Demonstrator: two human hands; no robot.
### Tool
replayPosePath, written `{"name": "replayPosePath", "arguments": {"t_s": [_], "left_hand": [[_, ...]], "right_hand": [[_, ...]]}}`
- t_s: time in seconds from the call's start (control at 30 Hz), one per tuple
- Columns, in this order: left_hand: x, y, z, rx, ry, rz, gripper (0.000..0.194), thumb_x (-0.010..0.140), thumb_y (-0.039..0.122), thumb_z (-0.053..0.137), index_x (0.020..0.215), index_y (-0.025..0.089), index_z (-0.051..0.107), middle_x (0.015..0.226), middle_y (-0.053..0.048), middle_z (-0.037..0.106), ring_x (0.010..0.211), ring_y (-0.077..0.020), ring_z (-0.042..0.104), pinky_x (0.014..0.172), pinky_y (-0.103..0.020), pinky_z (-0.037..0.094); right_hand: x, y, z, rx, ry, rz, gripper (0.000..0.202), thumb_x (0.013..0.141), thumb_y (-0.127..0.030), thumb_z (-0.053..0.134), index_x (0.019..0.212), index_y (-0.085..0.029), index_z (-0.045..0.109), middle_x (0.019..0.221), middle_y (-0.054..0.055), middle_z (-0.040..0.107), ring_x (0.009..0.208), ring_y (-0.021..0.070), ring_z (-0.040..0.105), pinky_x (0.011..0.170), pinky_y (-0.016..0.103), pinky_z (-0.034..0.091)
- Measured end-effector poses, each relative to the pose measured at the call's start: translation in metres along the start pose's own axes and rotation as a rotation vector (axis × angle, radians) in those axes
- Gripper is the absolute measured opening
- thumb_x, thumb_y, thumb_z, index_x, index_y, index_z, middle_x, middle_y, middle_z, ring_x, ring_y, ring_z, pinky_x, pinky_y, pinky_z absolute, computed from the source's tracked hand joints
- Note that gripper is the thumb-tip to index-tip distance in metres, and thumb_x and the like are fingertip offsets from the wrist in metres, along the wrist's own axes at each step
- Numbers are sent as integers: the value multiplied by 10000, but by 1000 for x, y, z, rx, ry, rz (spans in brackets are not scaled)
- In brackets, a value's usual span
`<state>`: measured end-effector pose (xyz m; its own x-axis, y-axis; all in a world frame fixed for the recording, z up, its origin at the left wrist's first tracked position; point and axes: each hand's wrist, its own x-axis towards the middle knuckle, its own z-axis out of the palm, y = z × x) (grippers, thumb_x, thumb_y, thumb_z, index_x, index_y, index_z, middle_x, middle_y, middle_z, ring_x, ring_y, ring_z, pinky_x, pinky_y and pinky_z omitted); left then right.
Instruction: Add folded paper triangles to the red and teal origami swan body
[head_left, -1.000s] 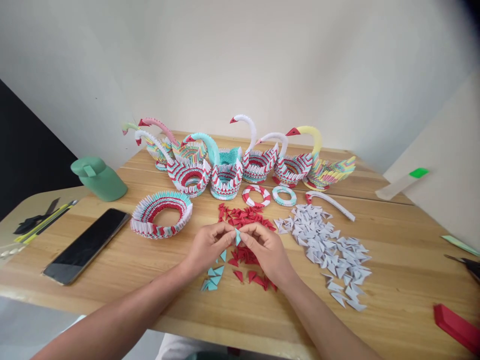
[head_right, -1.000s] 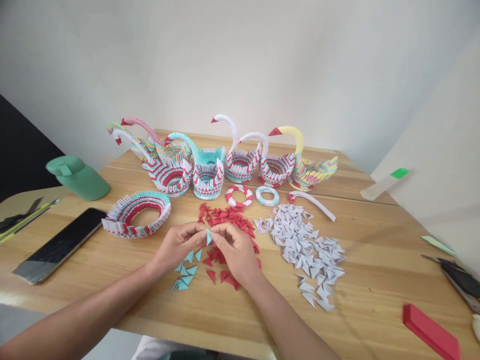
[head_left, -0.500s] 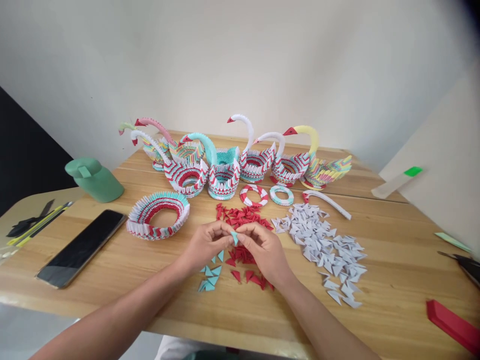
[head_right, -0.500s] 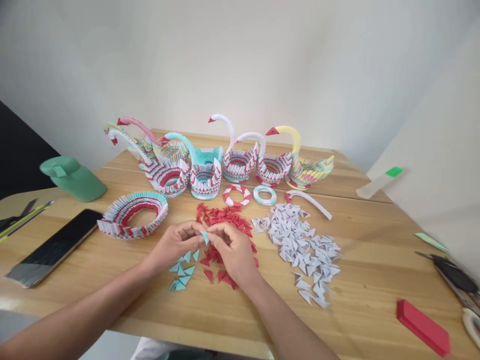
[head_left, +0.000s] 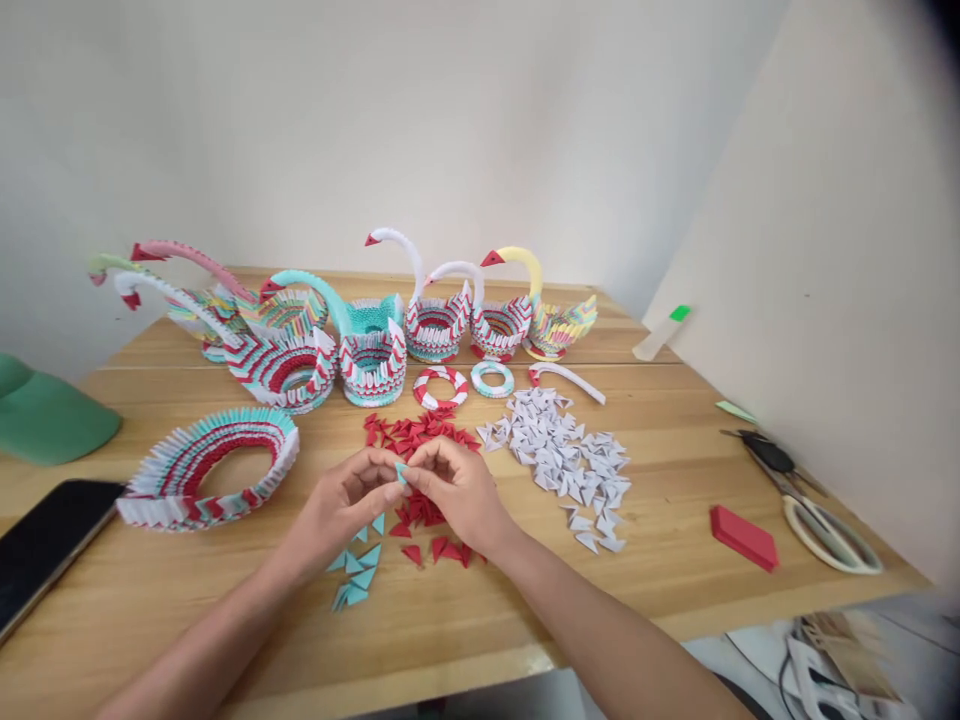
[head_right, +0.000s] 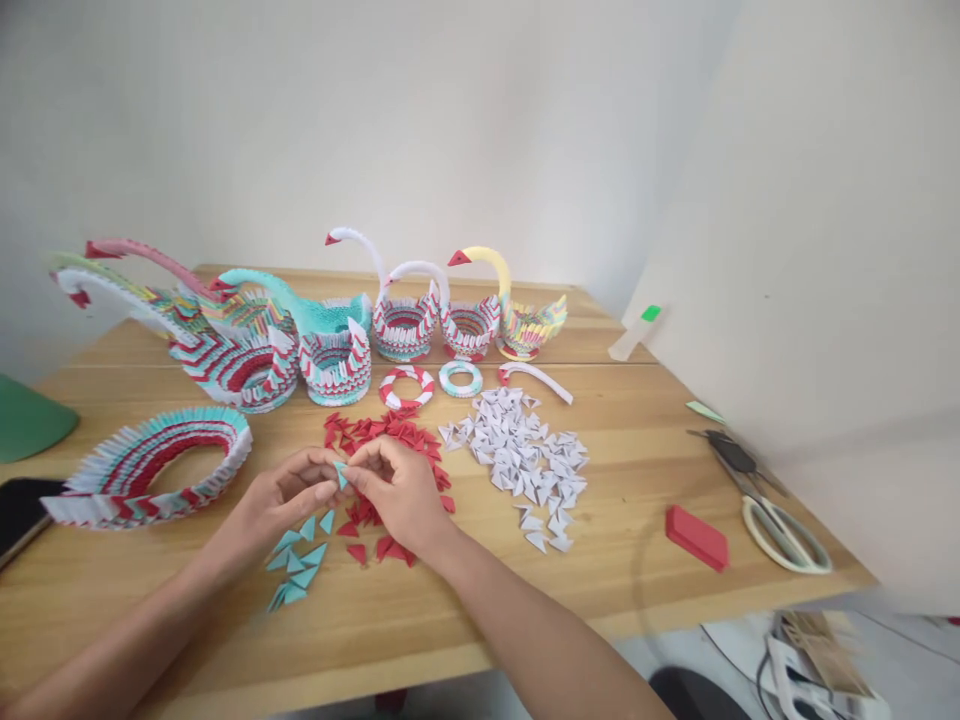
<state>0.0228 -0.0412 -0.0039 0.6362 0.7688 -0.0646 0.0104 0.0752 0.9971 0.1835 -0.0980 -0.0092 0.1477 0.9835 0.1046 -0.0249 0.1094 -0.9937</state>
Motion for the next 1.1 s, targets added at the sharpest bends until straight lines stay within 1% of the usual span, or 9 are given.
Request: {"name": "replayPosePath", "arguments": {"t_s": [0.07, 0.17, 0.3, 0.47, 0.57, 0.67, 0.8, 0.97, 1.1], "left_hand": [[2, -5, -1, 1, 1, -10, 312, 721, 381, 744, 903, 170, 603, 751, -14, 688, 710, -141, 611, 652, -239, 473], [4, -14, -3, 30, 47, -38, 283, 747, 381, 724, 895, 169, 609, 730, -20, 692, 692, -145, 623, 660, -253, 482], [4, -20, -6, 33, 73, -33, 272, 748, 392, 720, 882, 168, 643, 730, -23, 695, 709, -153, 639, 676, -257, 497], [3, -14, -5, 72, 74, -10, 225, 762, 366, 707, 856, 165, 667, 709, -4, 656, 671, -130, 589, 623, -227, 466], [2, -8, -2, 100, 73, 3, 197, 767, 342, 698, 817, 155, 658, 691, 4, 634, 658, -120, 565, 624, -221, 453], [2, -4, 2, 106, 55, 35, 200, 761, 327, 695, 820, 140, 654, 718, -11, 651, 677, -126, 572, 651, -231, 456], [3, -2, 1, 87, 43, 70, 213, 775, 338, 674, 826, 134, 641, 723, -15, 650, 670, -122, 565, 651, -231, 445], [2, -1, 1, 158, 49, 60, 262, 792, 388, 642, 726, 136, 620, 650, 3, 600, 603, -106, 508, 589, -221, 392], [2, -1, 1, 172, 48, 55, 291, 789, 408, 627, 682, 141, 585, 576, 28, 530, 537, -84, 431, 528, -210, 334]], "right_hand": [[0, 1, 1, 46, -2, 23, 166, 769, -330, 712, 781, -196, 616, 706, -14, 632, 643, 133, 590, 612, 248, 472], [0, 1, 2, 83, -9, 44, 211, 762, -382, 718, 787, -199, 615, 710, -15, 642, 651, 134, 600, 632, 253, 489], [0, 0, 2, 73, -1, 44, 213, 760, -390, 717, 779, -204, 615, 707, -17, 649, 661, 141, 620, 650, 263, 507], [-2, 2, 1, 13, -26, -6, 166, 805, -358, 677, 882, -215, 645, 829, 4, 698, 753, 162, 660, 705, 282, 519], [-3, 1, 0, -67, -43, -17, 114, 822, -320, 657, 854, -210, 653, 802, 0, 691, 736, 156, 646, 692, 269, 501], [-2, -1, -1, -141, -19, -11, 106, 833, -305, 640, 809, -203, 647, 756, -9, 665, 704, 145, 606, 675, 258, 470], [1, 2, -3, -86, -15, 40, 158, 834, -350, 640, 798, -197, 625, 737, -11, 638, 689, 144, 584, 662, 259, 458], [4, 4, -4, -16, -41, 103, 236, 819, -431, 651, 814, -196, 623, 734, 1, 647, 693, 160, 608, 690, 284, 490], [2, 1, -4, -62, -18, 64, 236, 821, -432, 648, 894, -207, 646, 778, 13, 667, 699, 168, 616, 684, 289, 502]]}}
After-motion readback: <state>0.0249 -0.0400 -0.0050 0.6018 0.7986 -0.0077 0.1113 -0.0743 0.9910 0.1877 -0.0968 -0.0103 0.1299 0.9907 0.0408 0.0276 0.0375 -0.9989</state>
